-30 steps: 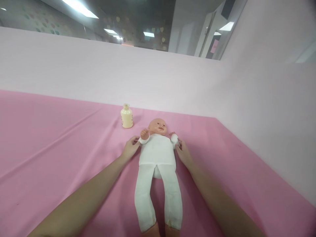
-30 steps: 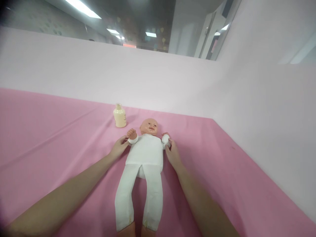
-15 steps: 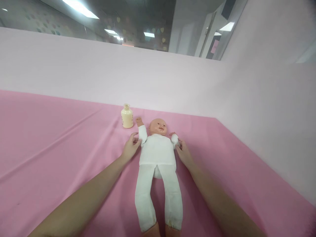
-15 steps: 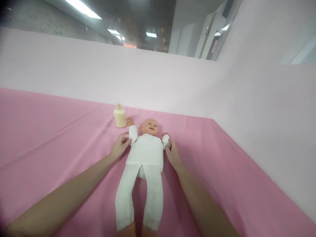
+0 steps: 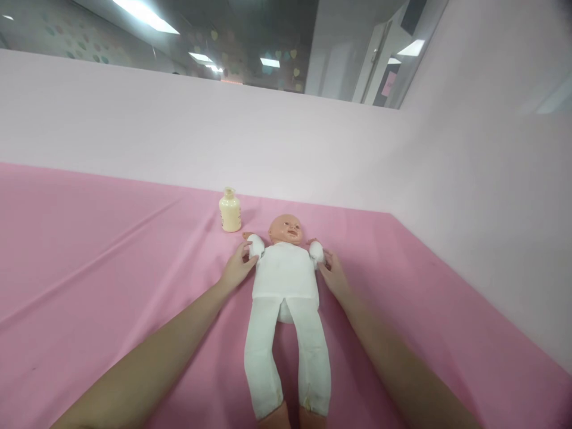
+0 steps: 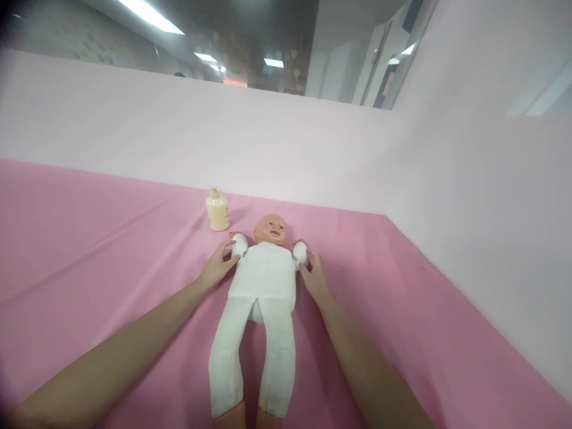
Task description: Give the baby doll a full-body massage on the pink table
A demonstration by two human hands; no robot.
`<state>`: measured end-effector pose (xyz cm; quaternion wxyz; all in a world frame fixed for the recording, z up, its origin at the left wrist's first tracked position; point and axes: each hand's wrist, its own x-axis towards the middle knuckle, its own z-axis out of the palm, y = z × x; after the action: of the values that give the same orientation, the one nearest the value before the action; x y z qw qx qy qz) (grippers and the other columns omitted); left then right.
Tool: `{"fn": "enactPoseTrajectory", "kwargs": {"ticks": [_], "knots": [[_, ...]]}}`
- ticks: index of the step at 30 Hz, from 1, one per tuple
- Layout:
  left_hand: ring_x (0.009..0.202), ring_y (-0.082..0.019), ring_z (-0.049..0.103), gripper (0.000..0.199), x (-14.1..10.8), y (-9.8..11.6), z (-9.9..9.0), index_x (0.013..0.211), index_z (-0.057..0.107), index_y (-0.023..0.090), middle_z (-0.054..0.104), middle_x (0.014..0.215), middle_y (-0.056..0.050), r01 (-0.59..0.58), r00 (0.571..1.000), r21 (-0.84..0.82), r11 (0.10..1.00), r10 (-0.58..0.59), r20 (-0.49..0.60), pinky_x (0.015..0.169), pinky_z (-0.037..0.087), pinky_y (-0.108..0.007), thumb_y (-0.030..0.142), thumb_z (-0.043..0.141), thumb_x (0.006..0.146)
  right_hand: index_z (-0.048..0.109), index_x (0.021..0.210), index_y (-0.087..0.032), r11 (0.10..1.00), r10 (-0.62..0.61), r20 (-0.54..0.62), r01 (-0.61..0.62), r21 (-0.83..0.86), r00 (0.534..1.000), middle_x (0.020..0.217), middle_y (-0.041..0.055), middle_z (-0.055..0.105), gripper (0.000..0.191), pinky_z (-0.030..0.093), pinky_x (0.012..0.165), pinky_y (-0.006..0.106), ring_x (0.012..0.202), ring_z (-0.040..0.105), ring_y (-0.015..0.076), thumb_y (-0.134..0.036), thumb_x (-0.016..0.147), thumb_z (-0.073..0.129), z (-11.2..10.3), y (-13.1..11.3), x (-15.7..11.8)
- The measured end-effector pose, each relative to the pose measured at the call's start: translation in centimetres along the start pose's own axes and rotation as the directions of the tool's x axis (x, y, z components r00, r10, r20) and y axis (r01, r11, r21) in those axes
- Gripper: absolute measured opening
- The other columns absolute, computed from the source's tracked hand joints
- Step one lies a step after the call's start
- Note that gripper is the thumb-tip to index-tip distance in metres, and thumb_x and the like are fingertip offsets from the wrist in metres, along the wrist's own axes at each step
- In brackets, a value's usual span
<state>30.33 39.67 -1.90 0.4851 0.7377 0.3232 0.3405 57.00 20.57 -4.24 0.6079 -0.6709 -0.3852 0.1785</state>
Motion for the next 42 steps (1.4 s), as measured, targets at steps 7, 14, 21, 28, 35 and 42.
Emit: {"fn": "enactPoseTrajectory", "kwargs": {"ticks": [7,14,21,28,35,42], "knots": [[0.086,-0.019,0.063,0.085,0.7,-0.5,0.1,0.145,0.03,0.024,0.067,0.097,-0.005,0.045,0.998,-0.392,0.919,-0.021,0.065,0.085,0.046,-0.035,0.028,0.072,0.071,0.046,0.13,-0.022,0.952,0.079,0.048,-0.089,0.292,0.996,0.125,0.0065,0.055,0.069,0.049,0.095,0.032,0.113,0.056,0.0175,-0.033,0.066,0.069,-0.2,-1.4,0.0],[0.086,-0.023,0.064,0.044,0.6,-0.3,0.3,0.101,0.064,0.013,0.068,0.092,-0.009,0.029,0.993,-0.484,0.874,0.029,0.112,0.078,0.049,-0.034,0.029,0.076,0.062,0.06,0.081,-0.017,0.915,0.139,0.069,-0.155,0.373,0.988,0.092,0.0035,0.064,0.022,0.05,0.076,0.026,0.081,0.06,0.0131,-0.029,0.063,0.065,0.1,-1.8,-0.8],[0.097,-0.022,0.062,0.041,0.0,0.6,0.3,0.113,0.06,0.018,0.066,0.106,-0.008,-0.029,0.989,-0.389,0.921,0.082,0.12,0.084,0.048,-0.034,0.028,0.066,0.073,0.058,0.105,-0.018,0.939,0.098,0.102,-0.126,0.32,0.99,0.109,0.0044,0.061,0.04,0.05,0.083,0.026,0.096,0.059,0.0139,-0.027,0.066,0.059,0.0,-2.3,-0.7],[0.096,-0.021,0.061,0.05,-0.2,0.7,0.4,0.127,0.052,0.022,0.066,0.103,-0.006,-0.084,0.996,-0.216,0.973,0.084,-0.007,0.09,0.045,-0.036,0.037,0.062,0.08,0.033,0.14,-0.024,0.99,-0.088,0.062,0.08,0.118,0.994,0.121,0.0037,0.056,0.062,0.043,0.104,0.032,0.111,0.055,0.0134,-0.036,0.082,0.052,0.2,-2.4,-1.0],[0.099,-0.021,0.059,0.046,0.1,0.5,0.3,0.123,0.058,0.024,0.064,0.113,-0.006,-0.078,0.997,-0.185,0.98,0.074,-0.028,0.091,0.045,-0.035,0.037,0.063,0.08,0.028,0.142,-0.023,0.999,-0.028,0.023,0.027,0.046,0.999,0.119,0.0054,0.056,0.062,0.049,0.088,0.026,0.101,0.058,0.0121,-0.042,0.086,0.049,0.4,-2.4,-1.0],[0.103,-0.024,0.059,0.044,0.4,-0.1,0.2,0.121,0.061,0.02,0.062,0.121,-0.008,-0.068,0.998,-0.126,0.99,0.066,-0.019,0.094,0.044,-0.038,0.037,0.061,0.08,0.056,0.121,-0.021,0.999,-0.02,0.027,0.021,-0.026,0.999,0.119,0.0041,0.057,0.043,0.046,0.094,0.028,0.104,0.057,0.0134,-0.045,0.085,0.051,-0.2,-1.9,-0.3]]}}
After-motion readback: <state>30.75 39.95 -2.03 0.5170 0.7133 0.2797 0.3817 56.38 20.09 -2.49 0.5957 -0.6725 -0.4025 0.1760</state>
